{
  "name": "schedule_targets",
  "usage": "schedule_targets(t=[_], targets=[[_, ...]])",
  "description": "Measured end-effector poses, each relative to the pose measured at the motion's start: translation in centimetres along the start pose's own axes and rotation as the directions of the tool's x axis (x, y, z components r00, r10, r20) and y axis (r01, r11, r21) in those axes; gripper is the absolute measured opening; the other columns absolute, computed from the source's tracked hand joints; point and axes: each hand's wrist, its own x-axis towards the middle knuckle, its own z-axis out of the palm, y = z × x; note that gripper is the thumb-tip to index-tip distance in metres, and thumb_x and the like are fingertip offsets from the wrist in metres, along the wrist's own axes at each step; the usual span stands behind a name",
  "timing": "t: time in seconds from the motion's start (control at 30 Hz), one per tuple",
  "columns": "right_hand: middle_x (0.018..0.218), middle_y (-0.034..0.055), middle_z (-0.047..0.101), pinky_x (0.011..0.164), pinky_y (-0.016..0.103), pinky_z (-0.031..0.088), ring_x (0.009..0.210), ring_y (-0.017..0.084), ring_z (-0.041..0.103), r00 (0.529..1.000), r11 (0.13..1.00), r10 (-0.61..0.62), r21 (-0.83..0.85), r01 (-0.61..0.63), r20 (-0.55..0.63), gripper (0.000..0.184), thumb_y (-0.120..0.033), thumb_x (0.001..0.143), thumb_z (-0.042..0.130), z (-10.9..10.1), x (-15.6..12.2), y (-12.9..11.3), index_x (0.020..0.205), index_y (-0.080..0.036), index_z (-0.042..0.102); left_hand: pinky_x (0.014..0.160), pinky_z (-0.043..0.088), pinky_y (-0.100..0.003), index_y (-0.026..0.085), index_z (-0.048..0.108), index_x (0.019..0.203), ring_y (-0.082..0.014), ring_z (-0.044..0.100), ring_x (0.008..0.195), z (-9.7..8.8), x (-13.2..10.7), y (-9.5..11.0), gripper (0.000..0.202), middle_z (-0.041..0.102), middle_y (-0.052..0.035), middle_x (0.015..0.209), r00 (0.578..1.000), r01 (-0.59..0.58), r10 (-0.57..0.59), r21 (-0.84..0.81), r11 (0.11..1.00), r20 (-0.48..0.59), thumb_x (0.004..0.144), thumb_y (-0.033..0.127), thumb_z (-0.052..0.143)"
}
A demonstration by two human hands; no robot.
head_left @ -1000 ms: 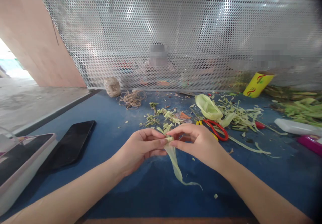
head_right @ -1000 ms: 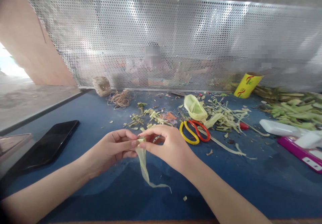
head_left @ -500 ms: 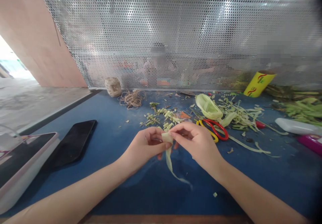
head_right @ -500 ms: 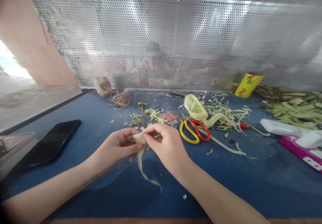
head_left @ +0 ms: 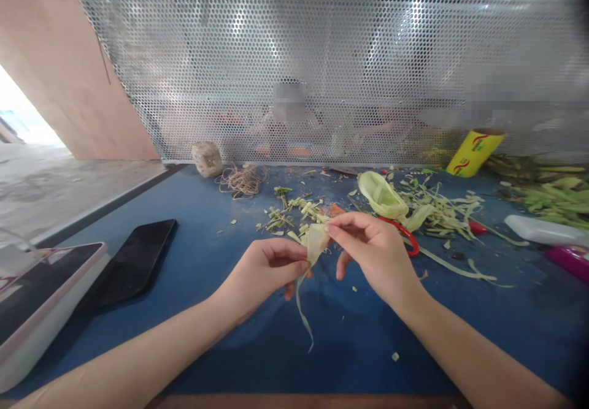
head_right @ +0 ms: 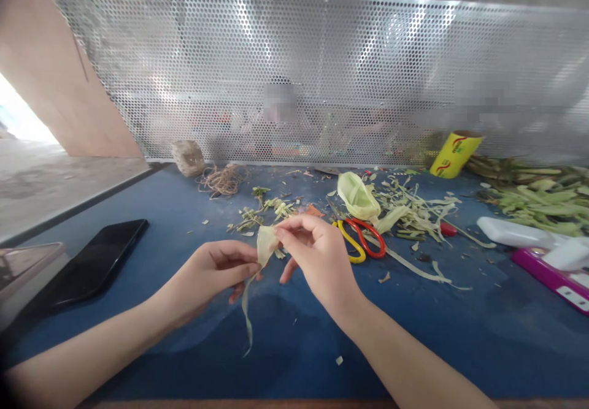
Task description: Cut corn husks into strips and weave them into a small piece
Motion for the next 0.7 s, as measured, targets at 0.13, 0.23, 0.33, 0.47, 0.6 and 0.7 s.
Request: schedule_targets(t=[0.13,0.23,0.33,0.47,0.6,0.7], targets=[[0.064,0.0011,0.061,0.029,0.019,0.047,0.042,0.009,0.055,0.996,0.995,-0.03,0.095,0.038,-0.081,0.017,-0.031,0.071,0.063,-0.6,0.4,0.2,0.075,-0.015,0.061,0.035,0.034,-0.016,0.013,0.062,0.074,-0.0027,0.041,0.035,0.1,-0.2,0.1,0.015,0.054,0.0041,0.054,0.999,0.043,-0.041,-0.063,0.997,0.029,0.067,0.025,0.067],[0.065,0.0021,0.061,0.029,0.018,0.047,0.051,0.012,0.058,0.993,0.991,-0.033,0.122,0.047,-0.115,0.017,-0.031,0.07,0.064,-0.8,0.6,0.3,0.076,-0.015,0.061,0.038,0.035,-0.016,0.014,0.063,0.078,-0.0033,0.043,0.039,0.2,-0.3,0.1,0.016,0.055,0.0034,0.056,0.998,0.038,-0.034,-0.107,0.994,0.044,0.067,0.025,0.068],[0.066,0.0032,0.061,0.028,0.016,0.046,0.059,0.015,0.061,0.993,0.994,-0.026,0.104,0.038,-0.113,0.019,-0.032,0.069,0.064,-1.0,0.7,0.3,0.077,-0.016,0.061,0.041,0.036,-0.017,0.014,0.064,0.079,-0.0046,0.044,0.042,0.3,-0.4,0.3,0.016,0.055,0.0029,0.056,1.0,0.004,-0.004,-0.072,0.997,0.002,0.068,0.025,0.066],[0.07,0.0034,0.062,0.026,0.017,0.044,0.048,0.012,0.059,0.996,0.997,-0.014,0.069,0.02,-0.09,0.022,-0.035,0.071,0.063,-1.0,0.6,0.4,0.08,-0.016,0.059,0.043,0.035,-0.017,0.015,0.061,0.075,-0.0051,0.044,0.044,0.5,-0.6,0.7,0.012,0.051,0.0042,0.055,1.0,-0.02,0.02,-0.031,0.999,-0.024,0.07,0.024,0.064],[0.067,0.0008,0.063,0.025,0.018,0.043,0.032,0.007,0.051,0.999,0.999,-0.037,0.011,0.037,-0.012,0.02,-0.035,0.074,0.06,-0.8,0.3,0.2,0.079,-0.016,0.057,0.042,0.034,-0.017,0.016,0.058,0.08,-0.0043,0.041,0.044,0.7,-0.9,1.1,0.014,0.049,0.005,0.059,0.992,0.022,-0.009,-0.106,0.994,0.123,0.069,0.021,0.064],[0.063,-0.0014,0.062,0.026,0.017,0.042,0.03,0.007,0.051,0.998,0.999,-0.035,-0.023,0.037,0.054,0.017,-0.033,0.076,0.057,-0.5,0.0,-0.2,0.077,-0.016,0.057,0.044,0.036,-0.018,0.015,0.058,0.076,-0.0054,0.043,0.045,0.8,-1.1,1.2,0.009,0.049,0.0041,0.058,0.974,0.057,-0.037,-0.081,0.995,0.223,0.069,0.02,0.062]])
